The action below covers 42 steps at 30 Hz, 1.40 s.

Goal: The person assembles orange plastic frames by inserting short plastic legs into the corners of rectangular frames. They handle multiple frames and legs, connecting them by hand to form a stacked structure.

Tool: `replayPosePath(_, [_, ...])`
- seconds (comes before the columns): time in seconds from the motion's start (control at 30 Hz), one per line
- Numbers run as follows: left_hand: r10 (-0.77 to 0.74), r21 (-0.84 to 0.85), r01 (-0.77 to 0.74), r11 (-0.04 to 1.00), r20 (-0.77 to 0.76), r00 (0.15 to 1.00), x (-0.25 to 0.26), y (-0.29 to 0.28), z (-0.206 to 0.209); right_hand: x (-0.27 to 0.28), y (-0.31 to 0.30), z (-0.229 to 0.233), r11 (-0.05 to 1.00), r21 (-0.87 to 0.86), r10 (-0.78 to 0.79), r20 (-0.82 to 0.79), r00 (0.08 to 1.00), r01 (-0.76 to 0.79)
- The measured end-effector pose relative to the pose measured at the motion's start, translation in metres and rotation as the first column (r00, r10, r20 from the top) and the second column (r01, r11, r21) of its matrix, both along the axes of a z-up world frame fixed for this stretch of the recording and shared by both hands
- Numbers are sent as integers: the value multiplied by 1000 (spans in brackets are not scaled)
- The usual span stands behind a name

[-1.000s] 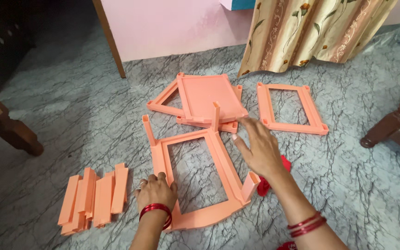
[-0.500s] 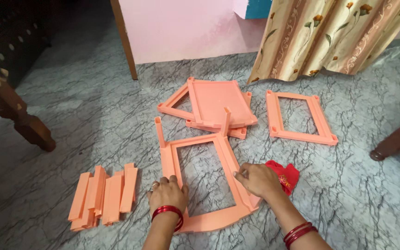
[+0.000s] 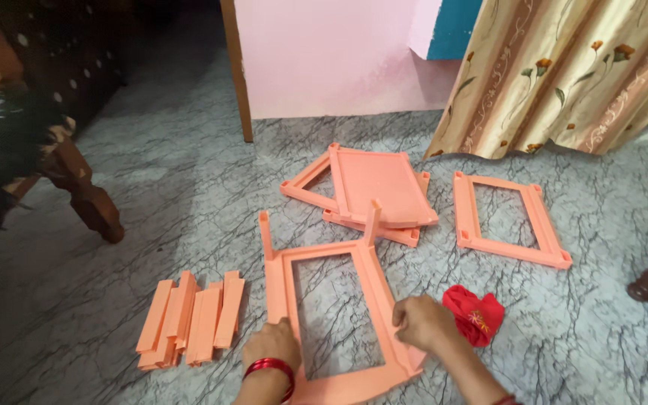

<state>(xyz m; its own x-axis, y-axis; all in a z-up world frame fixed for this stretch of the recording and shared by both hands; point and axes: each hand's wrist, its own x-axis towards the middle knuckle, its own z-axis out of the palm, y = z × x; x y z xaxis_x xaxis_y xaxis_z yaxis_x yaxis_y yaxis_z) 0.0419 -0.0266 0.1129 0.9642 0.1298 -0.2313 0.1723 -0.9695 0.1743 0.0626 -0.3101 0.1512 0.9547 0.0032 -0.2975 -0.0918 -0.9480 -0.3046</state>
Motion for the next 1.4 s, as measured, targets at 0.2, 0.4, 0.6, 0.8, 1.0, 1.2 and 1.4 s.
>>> replayPosePath(0.2, [23,1,-23,1000,-166,986,-16,38,10,-25,34,4,991,-113,52,-137,989,-68])
replayPosePath(0.4, [17,-100,-33,994,-155,988,-20,34,39,-5,32,16,998,36,47,-42,998,-46])
replayPosePath(0.6, [-21,-93,39,995,180,983,28,34,54,63,14,29,989,99,78,301,950,-112])
replayPosePath(0.8, [-21,-10,24,1000,245,969,104,43,49,129,15,25,987,66,101,443,891,-145])
replayPosePath(1.0, [50,-41,-40,998,273,961,138,33,34,145,31,4,993,78,37,481,876,-84])
replayPosePath(1.2, [103,-95,-78,992,301,948,143,23,32,126,54,16,998,12,-57,378,924,57])
replayPosePath(1.4, [63,-72,-42,997,316,947,131,30,36,118,70,24,983,-111,-116,259,959,149])
